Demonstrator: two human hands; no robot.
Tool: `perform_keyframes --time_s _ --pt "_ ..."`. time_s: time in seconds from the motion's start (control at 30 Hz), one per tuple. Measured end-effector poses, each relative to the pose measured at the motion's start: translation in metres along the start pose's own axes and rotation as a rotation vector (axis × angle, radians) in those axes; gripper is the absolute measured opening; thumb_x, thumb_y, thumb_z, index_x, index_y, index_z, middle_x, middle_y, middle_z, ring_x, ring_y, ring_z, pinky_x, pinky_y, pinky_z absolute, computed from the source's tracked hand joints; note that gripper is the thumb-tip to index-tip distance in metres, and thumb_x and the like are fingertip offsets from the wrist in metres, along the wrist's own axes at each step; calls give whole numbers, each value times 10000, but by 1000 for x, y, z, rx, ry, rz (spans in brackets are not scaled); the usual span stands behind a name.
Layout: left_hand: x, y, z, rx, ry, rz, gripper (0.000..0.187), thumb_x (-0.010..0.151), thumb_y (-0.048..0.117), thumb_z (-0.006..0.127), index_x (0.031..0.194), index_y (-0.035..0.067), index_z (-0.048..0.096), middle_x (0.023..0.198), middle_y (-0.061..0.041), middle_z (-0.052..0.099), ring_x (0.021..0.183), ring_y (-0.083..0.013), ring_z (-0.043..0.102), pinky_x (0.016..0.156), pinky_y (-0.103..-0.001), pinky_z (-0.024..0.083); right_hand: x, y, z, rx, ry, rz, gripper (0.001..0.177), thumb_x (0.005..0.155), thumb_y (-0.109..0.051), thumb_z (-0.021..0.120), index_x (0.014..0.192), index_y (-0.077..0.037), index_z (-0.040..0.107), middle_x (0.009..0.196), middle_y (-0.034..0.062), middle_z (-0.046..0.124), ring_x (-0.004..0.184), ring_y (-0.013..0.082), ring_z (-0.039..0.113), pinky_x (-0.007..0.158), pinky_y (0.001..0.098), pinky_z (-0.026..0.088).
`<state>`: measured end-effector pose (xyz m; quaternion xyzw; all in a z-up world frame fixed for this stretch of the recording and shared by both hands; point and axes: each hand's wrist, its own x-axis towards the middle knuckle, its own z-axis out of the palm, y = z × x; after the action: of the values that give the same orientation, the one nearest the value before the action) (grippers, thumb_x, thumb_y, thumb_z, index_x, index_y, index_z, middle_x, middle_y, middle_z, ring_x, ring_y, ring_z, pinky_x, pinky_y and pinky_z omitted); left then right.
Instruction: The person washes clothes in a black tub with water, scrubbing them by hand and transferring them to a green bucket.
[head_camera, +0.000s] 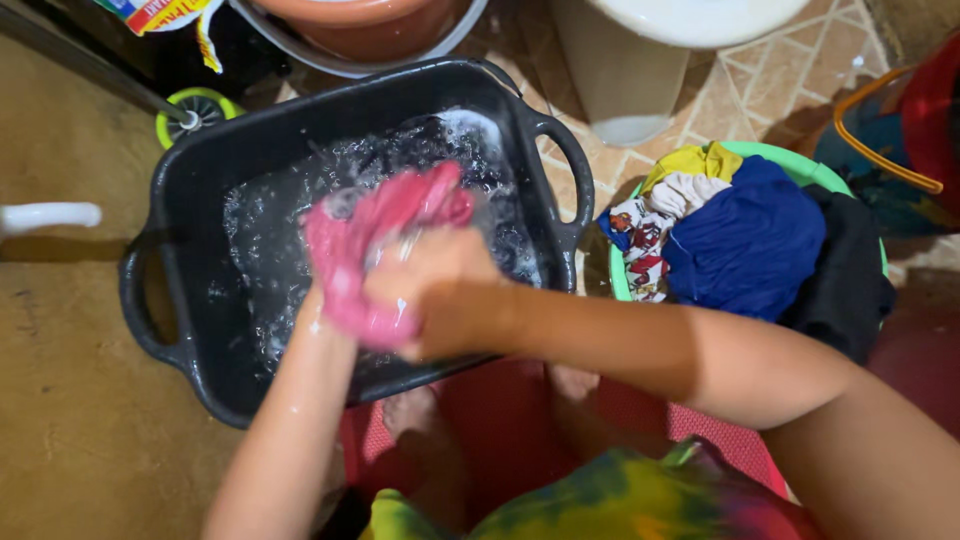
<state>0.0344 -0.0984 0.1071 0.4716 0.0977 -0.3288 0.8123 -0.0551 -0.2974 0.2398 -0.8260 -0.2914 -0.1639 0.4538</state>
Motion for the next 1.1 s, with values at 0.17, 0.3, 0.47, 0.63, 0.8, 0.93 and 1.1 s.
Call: perform_keyframes --time_s 0.17,0.3,0.47,0.63,0.8,0.93,1.1 --pt "0 -12 0 393 55 -154 552 1049 505 683 1431 109 728 1375 -107 776 1241 -296 745 1062 -509 631 -29 -8 8 42 -270 -201 629 930 -369 925 1392 11 731 1209 233 813 1043 360 791 889 529 675" --pt "-6 -54 20 431 14 -306 437 1067 415 729 1373 107 774 1295 -96 806 1150 -279 770 985 -481 659 -45 14 -19 187 -316 268 760 906 -424 943 1465 19 681 1248 274 792 1081 404 775 906 545 662" --pt "-6 -63 45 361 -456 -192 687 966 357 917 1557 156 631 1501 -126 704 1361 -301 698 1116 -479 630 -71 103 -189 -104 -194 705 924 876 -493 964 1557 28 618 1298 325 767 1128 458 755 926 566 645" --pt "22 -33 12 1017 -126 163 953 864 463 978 1674 153 583 1737 -173 543 1609 -373 550 1267 -529 500 -168 191 -308 -596 -190 1000 1089 847 -562 986 1648 37 556 1347 376 741 1175 513 736 947 587 628" --pt "41 -69 -29 1513 85 274 1119 885 600 942 1823 235 454 1778 -406 260 1627 -587 314 1313 -626 360 -272 242 -352 -916 -260 1113 1255 817 -631 1008 1739 46 493 1397 427 715 1222 567 716 968 608 612" --pt "41 -140 -47 1763 -56 92 854 951 592 877 1695 278 598 1871 -265 289 1716 -517 294 1372 -687 264 -230 204 -336 -1243 -144 726 1406 706 -633 1042 1821 22 491 1443 440 708 1172 573 745 915 567 646" --pt "42 -208 -97 1912 -411 -156 871 946 607 875 1696 280 574 1937 -167 280 1738 -495 248 1390 -706 183 -96 161 -141 -882 -481 877 364 1079 -420 812 1336 -167 857 1266 242 819 1131 479 783 935 605 631"
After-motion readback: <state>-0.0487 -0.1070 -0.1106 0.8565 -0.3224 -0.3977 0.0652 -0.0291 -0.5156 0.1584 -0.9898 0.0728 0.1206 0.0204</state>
